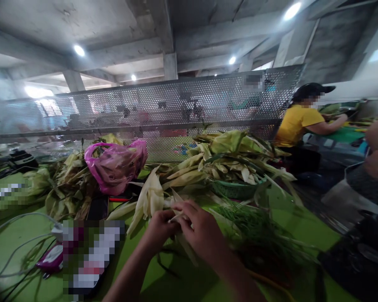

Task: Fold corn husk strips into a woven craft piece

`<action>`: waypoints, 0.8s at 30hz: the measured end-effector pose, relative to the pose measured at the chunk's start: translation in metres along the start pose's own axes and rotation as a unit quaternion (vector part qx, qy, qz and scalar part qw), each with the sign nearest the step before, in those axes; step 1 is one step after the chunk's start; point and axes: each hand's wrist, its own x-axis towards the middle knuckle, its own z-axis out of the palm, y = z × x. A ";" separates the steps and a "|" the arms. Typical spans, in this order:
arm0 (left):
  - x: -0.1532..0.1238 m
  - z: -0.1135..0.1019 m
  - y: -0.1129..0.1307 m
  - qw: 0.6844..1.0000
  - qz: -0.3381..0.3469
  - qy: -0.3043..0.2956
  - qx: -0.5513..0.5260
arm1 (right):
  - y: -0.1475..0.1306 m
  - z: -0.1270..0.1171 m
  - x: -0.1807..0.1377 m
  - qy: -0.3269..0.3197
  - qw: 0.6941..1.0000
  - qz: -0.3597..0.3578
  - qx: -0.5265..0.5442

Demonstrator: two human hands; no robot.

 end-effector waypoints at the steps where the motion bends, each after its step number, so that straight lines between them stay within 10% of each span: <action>1: 0.000 0.001 -0.001 1.000 -0.005 -0.001 -0.016 | 0.001 0.001 0.000 0.007 1.000 0.006 -0.005; 6: 0.003 0.003 -0.006 0.995 -0.009 0.004 -0.102 | -0.002 0.009 -0.002 -0.007 1.000 -0.020 0.012; 12: 0.007 -0.009 0.006 0.922 -0.023 0.186 -0.338 | -0.009 0.023 -0.006 0.077 0.997 0.023 0.004; 24: 0.001 0.010 0.006 0.915 -0.005 0.178 -0.361 | -0.001 0.063 -0.008 0.033 0.967 0.010 -0.252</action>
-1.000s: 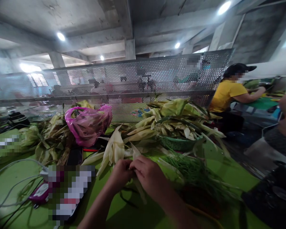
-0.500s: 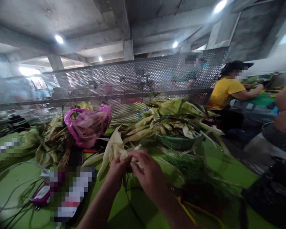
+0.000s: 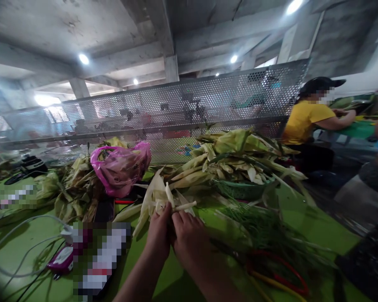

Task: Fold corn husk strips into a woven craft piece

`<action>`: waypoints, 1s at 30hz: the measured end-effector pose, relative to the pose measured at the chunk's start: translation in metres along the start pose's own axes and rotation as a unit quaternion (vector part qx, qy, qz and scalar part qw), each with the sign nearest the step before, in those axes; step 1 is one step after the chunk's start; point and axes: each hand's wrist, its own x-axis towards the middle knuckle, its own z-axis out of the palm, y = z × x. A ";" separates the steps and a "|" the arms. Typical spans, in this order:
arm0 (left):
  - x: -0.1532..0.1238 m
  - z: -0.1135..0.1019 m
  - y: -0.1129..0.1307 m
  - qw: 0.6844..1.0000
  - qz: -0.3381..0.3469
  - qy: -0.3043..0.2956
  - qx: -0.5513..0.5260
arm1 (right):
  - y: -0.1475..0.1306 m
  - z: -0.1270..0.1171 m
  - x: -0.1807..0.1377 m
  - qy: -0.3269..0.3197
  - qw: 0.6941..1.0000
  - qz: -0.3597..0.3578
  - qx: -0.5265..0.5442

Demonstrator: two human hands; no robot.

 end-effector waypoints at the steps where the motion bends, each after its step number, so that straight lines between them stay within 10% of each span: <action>1: -0.001 0.001 0.000 1.000 0.010 0.001 0.008 | 0.000 0.000 0.000 -0.001 1.000 -0.002 -0.002; 20: 0.014 -0.013 0.007 0.981 0.109 0.032 0.159 | 0.006 -0.027 0.000 -0.190 0.977 -0.027 0.097; 30: 0.010 -0.013 0.008 0.989 0.063 -0.012 0.131 | 0.025 -0.022 0.008 -0.021 0.930 0.128 0.343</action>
